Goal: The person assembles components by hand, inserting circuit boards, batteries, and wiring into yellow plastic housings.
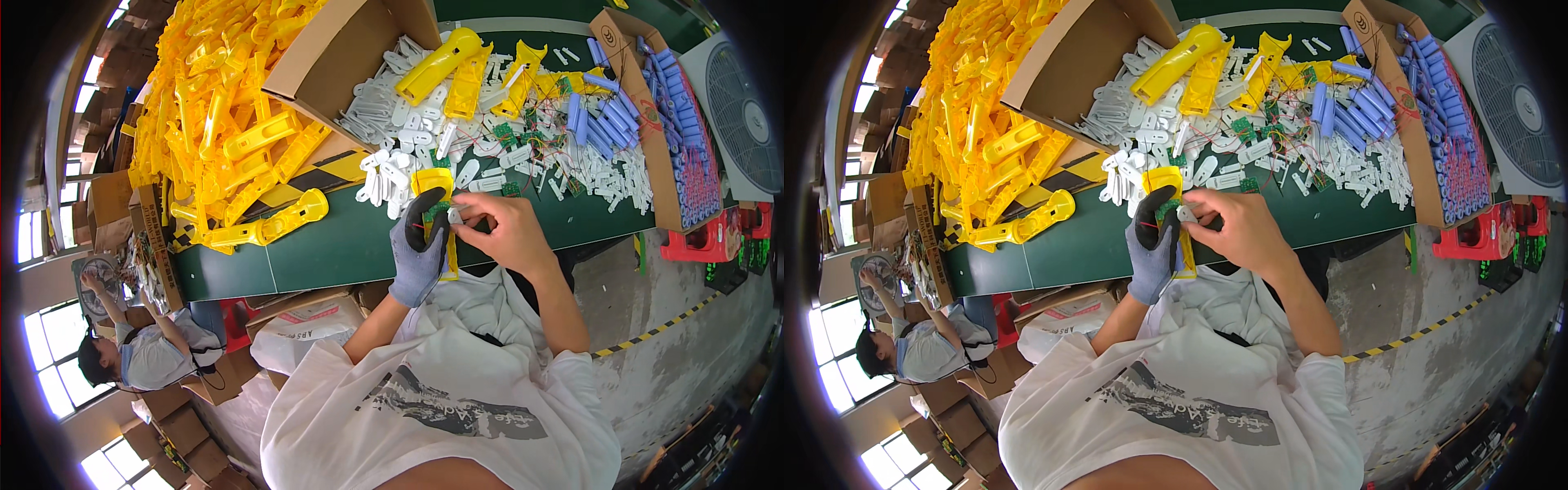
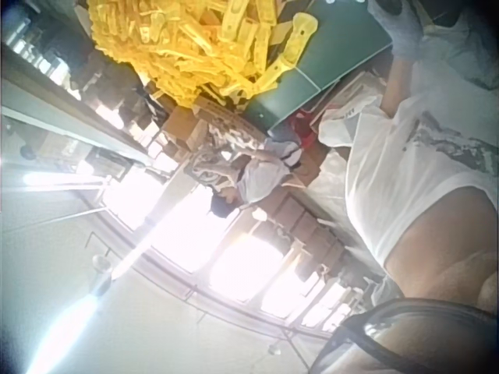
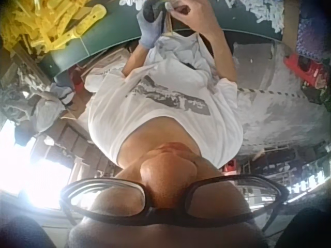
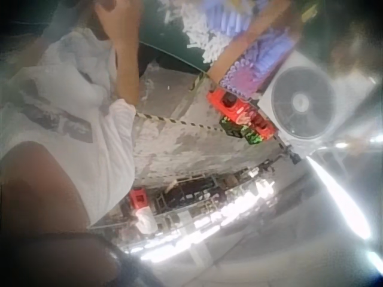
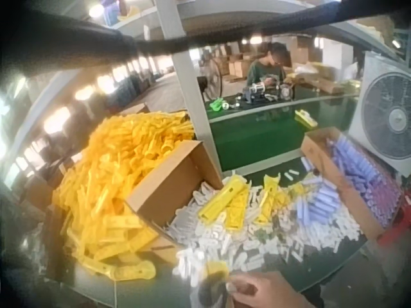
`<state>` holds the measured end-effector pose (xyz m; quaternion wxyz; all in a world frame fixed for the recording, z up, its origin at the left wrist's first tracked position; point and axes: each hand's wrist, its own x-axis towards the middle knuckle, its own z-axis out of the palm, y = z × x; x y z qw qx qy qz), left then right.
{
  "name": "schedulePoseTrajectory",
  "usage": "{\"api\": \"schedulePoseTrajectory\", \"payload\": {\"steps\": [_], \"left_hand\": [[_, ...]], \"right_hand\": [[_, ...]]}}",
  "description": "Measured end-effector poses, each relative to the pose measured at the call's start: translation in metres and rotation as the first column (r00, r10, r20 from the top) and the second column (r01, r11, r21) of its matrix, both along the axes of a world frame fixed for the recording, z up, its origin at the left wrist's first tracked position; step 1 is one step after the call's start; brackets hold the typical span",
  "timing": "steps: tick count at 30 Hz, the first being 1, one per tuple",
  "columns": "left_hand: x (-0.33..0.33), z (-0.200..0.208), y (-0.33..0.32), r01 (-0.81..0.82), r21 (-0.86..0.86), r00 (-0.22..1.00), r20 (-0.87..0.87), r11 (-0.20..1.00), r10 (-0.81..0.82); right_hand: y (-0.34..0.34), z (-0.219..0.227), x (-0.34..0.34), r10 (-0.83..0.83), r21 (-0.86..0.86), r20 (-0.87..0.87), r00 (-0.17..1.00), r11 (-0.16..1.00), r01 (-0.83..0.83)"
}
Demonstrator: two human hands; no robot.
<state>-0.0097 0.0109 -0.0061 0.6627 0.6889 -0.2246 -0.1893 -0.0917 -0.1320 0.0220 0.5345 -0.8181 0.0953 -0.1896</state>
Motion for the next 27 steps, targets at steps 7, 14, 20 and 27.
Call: {"api": "schedulePoseTrajectory", "payload": {"steps": [7, 14, 20, 27], "left_hand": [[0.0, 0.006, -0.001, 0.011, 0.032, 0.999, 0.046, 0.999, -0.012], [0.0, 0.008, -0.003, 0.009, 0.058, 0.996, 0.086, 0.998, -0.014], [0.0, 0.006, -0.005, 0.014, 0.055, 0.994, 0.111, 0.998, -0.02], [-0.001, 0.002, -0.004, -0.028, 0.074, 0.981, 0.195, 0.997, 0.013]], "right_hand": [[0.002, -0.005, -0.002, 0.029, 0.287, -0.044, 0.999, 0.958, -0.015], [0.003, -0.012, -0.006, -0.021, 0.551, -0.102, 0.995, 0.831, 0.074], [0.008, -0.013, -0.006, -0.075, 0.576, -0.132, 0.988, 0.806, 0.138], [0.018, -0.004, -0.002, -0.06, 0.601, -0.166, 0.984, 0.785, 0.15]]}}
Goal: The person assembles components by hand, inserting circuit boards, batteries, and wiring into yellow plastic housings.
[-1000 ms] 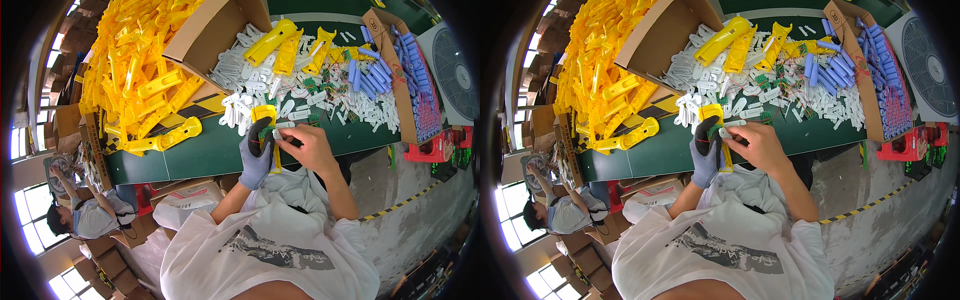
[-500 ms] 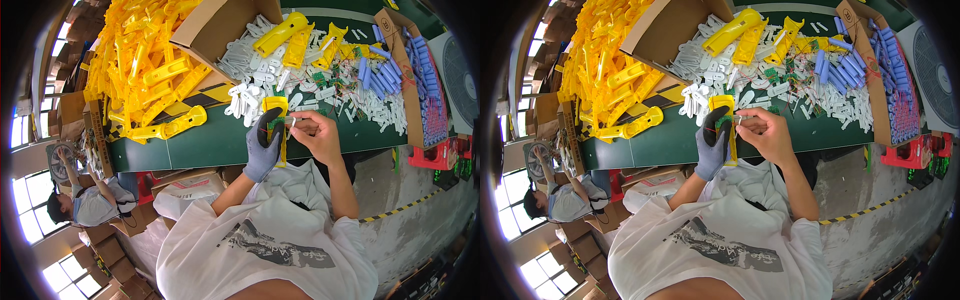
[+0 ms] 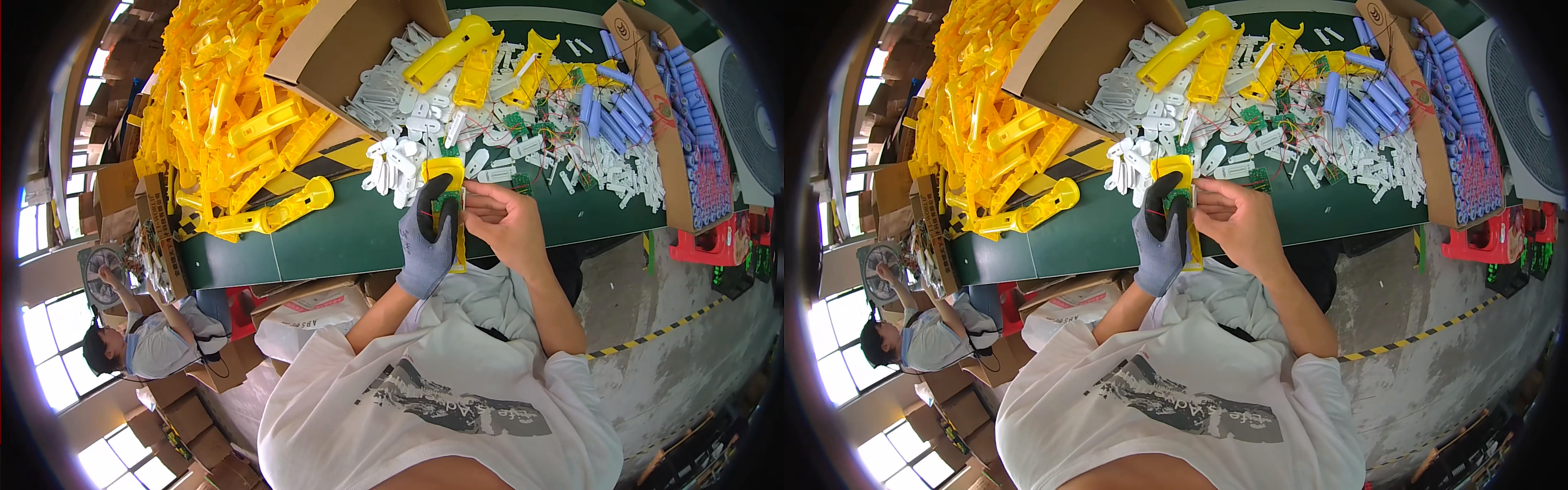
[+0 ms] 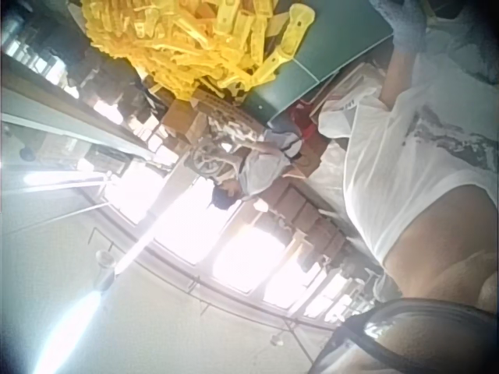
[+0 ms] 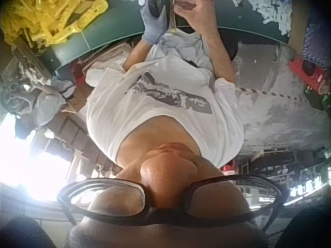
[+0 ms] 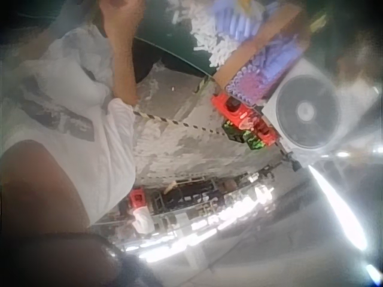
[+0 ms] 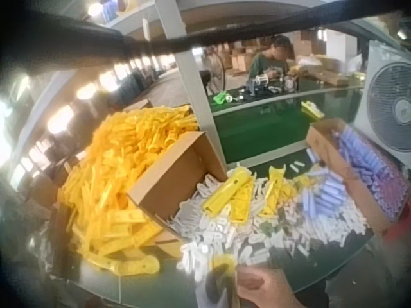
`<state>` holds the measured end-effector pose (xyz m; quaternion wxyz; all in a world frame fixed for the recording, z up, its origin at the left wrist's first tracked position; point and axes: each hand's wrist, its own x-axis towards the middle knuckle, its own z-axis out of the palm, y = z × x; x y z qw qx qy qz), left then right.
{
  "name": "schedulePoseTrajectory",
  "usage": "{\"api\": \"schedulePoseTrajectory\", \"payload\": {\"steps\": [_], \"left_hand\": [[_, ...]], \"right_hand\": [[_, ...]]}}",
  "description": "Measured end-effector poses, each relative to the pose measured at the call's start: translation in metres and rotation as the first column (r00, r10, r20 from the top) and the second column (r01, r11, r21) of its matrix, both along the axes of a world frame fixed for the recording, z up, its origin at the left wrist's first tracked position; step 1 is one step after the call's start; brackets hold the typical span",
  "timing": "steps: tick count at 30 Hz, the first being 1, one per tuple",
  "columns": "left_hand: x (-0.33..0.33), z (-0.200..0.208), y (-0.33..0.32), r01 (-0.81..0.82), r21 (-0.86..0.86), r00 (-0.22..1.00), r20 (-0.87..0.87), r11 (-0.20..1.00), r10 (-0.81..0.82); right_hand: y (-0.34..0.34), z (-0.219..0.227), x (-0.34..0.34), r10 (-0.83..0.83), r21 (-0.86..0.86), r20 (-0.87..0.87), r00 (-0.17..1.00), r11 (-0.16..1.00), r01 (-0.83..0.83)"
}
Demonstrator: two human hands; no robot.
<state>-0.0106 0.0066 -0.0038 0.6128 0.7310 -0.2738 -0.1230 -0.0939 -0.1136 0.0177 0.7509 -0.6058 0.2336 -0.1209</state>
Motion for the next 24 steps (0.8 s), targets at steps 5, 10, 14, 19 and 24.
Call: {"api": "schedulePoseTrajectory", "payload": {"steps": [5, 10, 14, 19, 24], "left_hand": [[-0.002, 0.002, 0.003, 0.008, 0.073, 1.0, -0.007, 0.997, -0.007], [-0.001, 0.005, 0.002, 0.03, 0.086, 0.999, 0.008, 0.996, -0.031], [0.0, 0.008, 0.0, 0.059, 0.113, 0.998, -0.019, 0.992, -0.057], [-0.002, 0.003, 0.0, 0.047, 0.01, 0.998, -0.032, 0.999, -0.047], [-0.002, -0.003, 0.005, 0.037, -0.018, 0.982, -0.186, 0.999, -0.04]], "right_hand": [[0.0, -0.006, -0.002, 0.019, 0.057, 0.001, 1.0, 0.998, -0.019], [0.003, -0.002, -0.001, 0.023, -0.093, 0.024, 0.999, 0.995, -0.021], [0.008, -0.001, 0.001, -0.001, -0.253, 0.068, 0.998, 0.967, 0.018], [0.022, -0.007, -0.002, -0.086, -0.215, 0.062, 0.994, 0.972, 0.098], [0.028, -0.013, 0.0, -0.124, -0.178, 0.104, 0.987, 0.974, 0.142]]}}
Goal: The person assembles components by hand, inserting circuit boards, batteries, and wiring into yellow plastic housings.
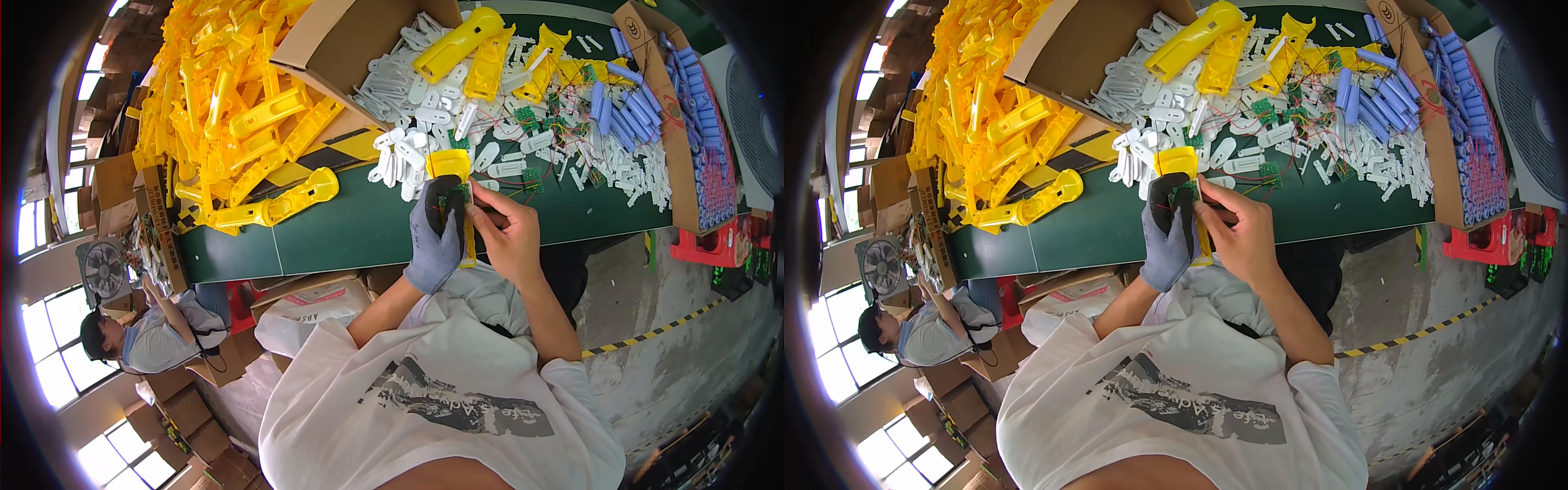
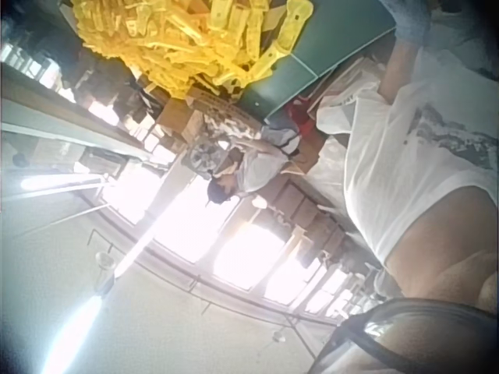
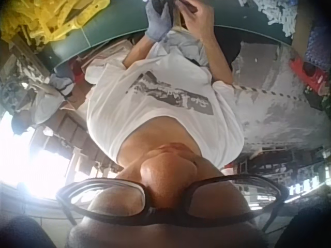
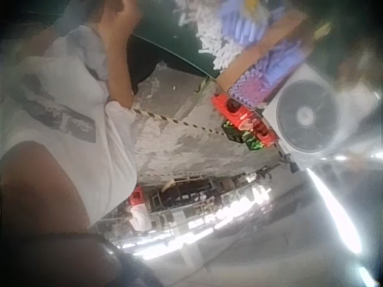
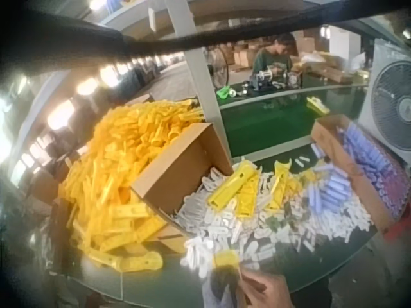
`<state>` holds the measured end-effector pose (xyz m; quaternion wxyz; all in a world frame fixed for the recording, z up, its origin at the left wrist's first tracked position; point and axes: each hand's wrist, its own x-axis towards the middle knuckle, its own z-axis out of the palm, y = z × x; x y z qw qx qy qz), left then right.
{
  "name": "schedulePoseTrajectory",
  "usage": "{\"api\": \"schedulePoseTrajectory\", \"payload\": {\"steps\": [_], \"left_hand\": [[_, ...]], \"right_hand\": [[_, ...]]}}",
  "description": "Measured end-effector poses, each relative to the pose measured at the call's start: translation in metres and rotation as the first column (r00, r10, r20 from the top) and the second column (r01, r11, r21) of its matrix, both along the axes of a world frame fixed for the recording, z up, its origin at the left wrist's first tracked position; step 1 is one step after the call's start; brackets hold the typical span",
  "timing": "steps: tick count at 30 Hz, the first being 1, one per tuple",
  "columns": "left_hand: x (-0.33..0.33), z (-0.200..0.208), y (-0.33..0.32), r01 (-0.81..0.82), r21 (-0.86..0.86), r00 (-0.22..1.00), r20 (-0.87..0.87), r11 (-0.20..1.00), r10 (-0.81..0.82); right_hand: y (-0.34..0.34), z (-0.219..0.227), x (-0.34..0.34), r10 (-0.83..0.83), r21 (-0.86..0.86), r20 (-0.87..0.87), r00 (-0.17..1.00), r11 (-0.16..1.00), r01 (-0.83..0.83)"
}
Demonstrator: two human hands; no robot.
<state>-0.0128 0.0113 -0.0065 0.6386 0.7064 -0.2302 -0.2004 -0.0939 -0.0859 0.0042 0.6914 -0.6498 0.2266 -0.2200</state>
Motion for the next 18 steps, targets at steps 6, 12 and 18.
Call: {"api": "schedulePoseTrajectory", "payload": {"steps": [6, 12, 18], "left_hand": [[0.005, -0.003, 0.004, 0.023, -0.028, 0.987, 0.158, 0.999, -0.018], [-0.001, 0.008, -0.005, 0.067, -0.031, 0.946, 0.32, 0.997, -0.053], [0.011, 0.057, -0.063, 0.16, -0.083, 0.985, -0.057, 0.984, -0.165]], "right_hand": [[0.0, -0.005, 0.0, 0.03, -0.193, 0.021, 0.999, 0.981, -0.026], [-0.023, 0.011, -0.015, 0.121, -0.378, 0.071, 0.99, 0.922, -0.086], [-0.054, 0.056, -0.024, 0.085, -0.209, 0.083, 0.993, 0.976, -0.066]]}}
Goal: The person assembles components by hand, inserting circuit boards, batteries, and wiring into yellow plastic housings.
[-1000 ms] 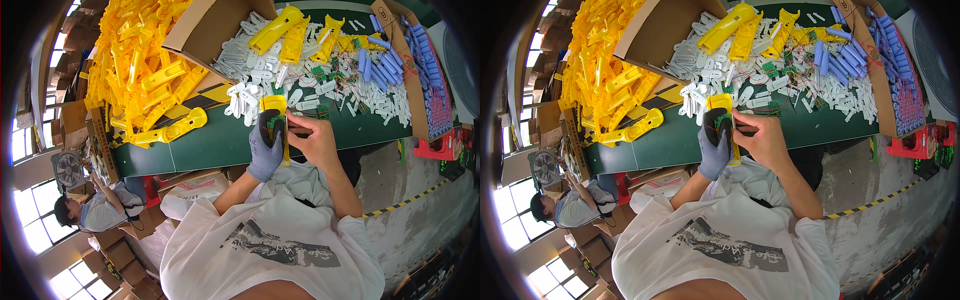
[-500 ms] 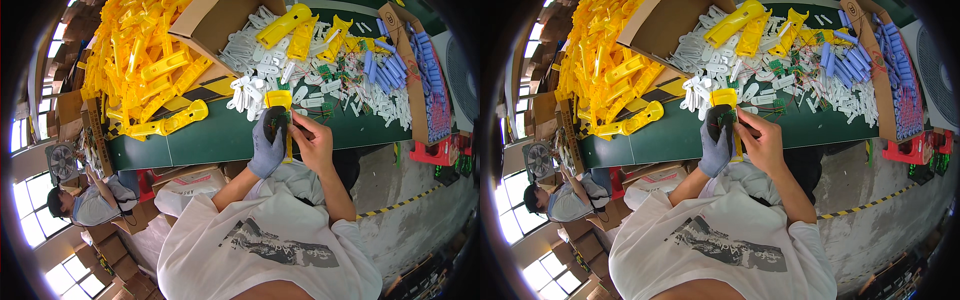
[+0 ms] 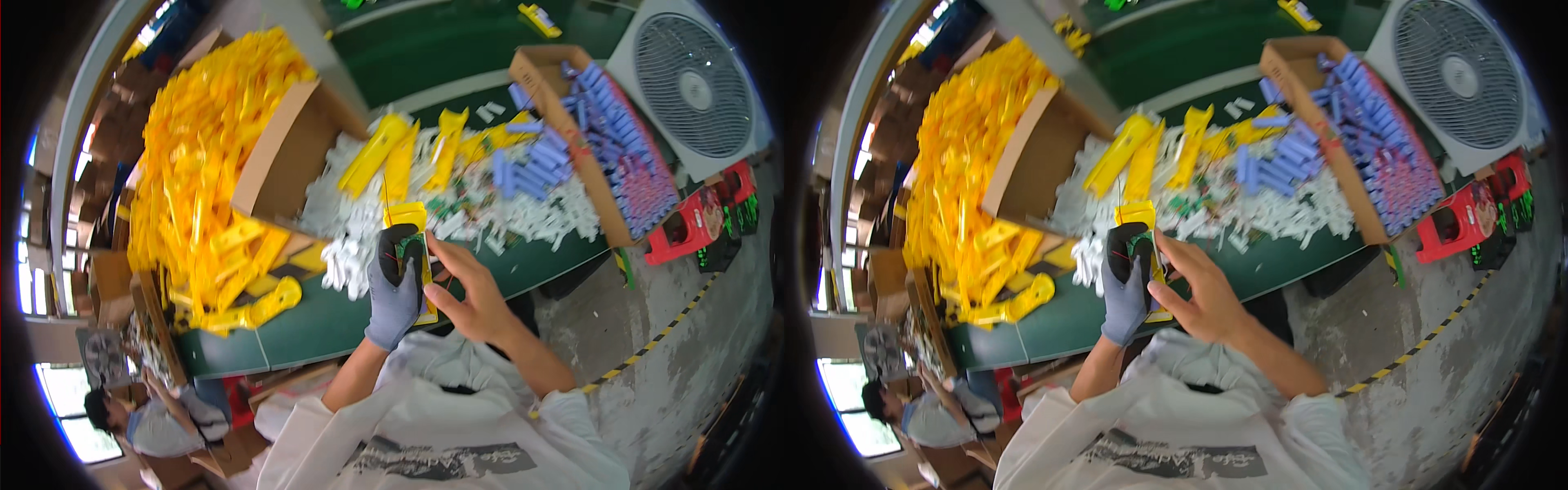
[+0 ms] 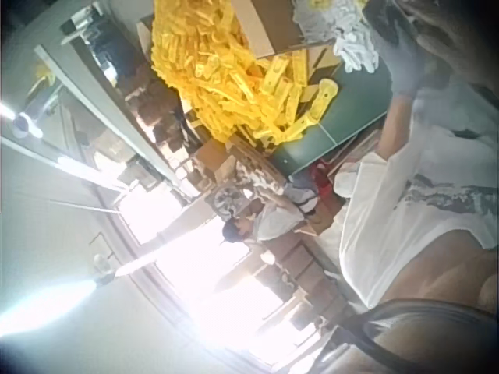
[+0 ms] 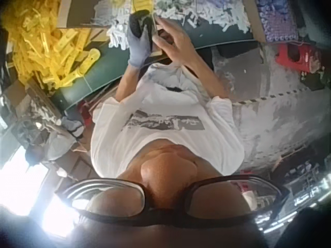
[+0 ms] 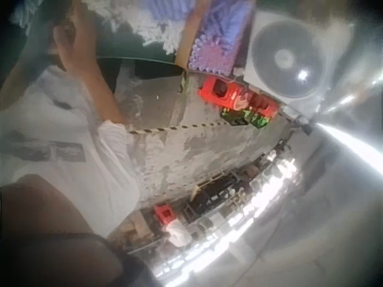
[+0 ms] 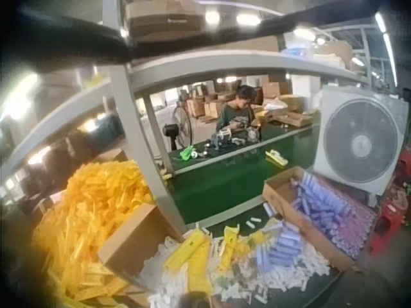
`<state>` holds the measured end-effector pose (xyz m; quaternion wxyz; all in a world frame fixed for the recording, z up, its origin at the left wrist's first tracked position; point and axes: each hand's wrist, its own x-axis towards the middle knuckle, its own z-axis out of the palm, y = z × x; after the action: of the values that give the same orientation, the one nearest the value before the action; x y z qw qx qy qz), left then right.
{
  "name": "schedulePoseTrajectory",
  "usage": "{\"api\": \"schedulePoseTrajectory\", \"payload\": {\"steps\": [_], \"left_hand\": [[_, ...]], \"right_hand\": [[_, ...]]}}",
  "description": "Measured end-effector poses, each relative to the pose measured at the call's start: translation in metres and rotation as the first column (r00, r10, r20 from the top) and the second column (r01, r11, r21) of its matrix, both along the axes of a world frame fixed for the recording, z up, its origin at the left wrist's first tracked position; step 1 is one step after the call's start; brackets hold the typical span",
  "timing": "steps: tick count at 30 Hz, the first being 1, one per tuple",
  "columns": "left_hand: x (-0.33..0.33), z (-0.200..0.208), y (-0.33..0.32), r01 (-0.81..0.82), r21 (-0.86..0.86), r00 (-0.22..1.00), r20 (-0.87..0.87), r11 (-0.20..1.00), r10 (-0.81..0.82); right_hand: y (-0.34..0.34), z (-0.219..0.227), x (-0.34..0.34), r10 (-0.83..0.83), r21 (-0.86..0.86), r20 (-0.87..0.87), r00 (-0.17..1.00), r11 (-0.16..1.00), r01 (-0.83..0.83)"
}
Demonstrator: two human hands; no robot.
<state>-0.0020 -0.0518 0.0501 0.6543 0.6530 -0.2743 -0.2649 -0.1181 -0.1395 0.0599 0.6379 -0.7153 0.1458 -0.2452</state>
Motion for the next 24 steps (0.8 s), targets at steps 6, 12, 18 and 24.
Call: {"api": "schedulePoseTrajectory", "payload": {"steps": [6, 12, 18, 24], "left_hand": [[0.081, 0.006, -0.225, -0.095, -0.253, 0.95, 0.264, 0.963, 0.163], [0.163, -0.01, -0.388, -0.284, 0.131, 0.856, 0.481, 0.95, 0.19], [0.271, -0.049, -0.457, -0.428, 0.34, 0.77, 0.622, 0.837, 0.141], [0.328, -0.043, -0.479, -0.352, 0.634, 0.704, 0.664, 0.689, -0.252]], "right_hand": [[0.003, -0.044, -0.045, -0.596, 0.089, 0.364, 0.716, 0.788, 0.61], [0.066, -0.12, -0.132, -0.646, -0.241, 0.038, 0.763, 0.735, 0.634], [0.066, -0.149, -0.155, -0.809, -0.38, -0.154, 0.567, 0.578, 0.722], [0.058, -0.171, -0.159, -0.774, -0.353, -0.247, 0.583, 0.632, 0.69]]}}
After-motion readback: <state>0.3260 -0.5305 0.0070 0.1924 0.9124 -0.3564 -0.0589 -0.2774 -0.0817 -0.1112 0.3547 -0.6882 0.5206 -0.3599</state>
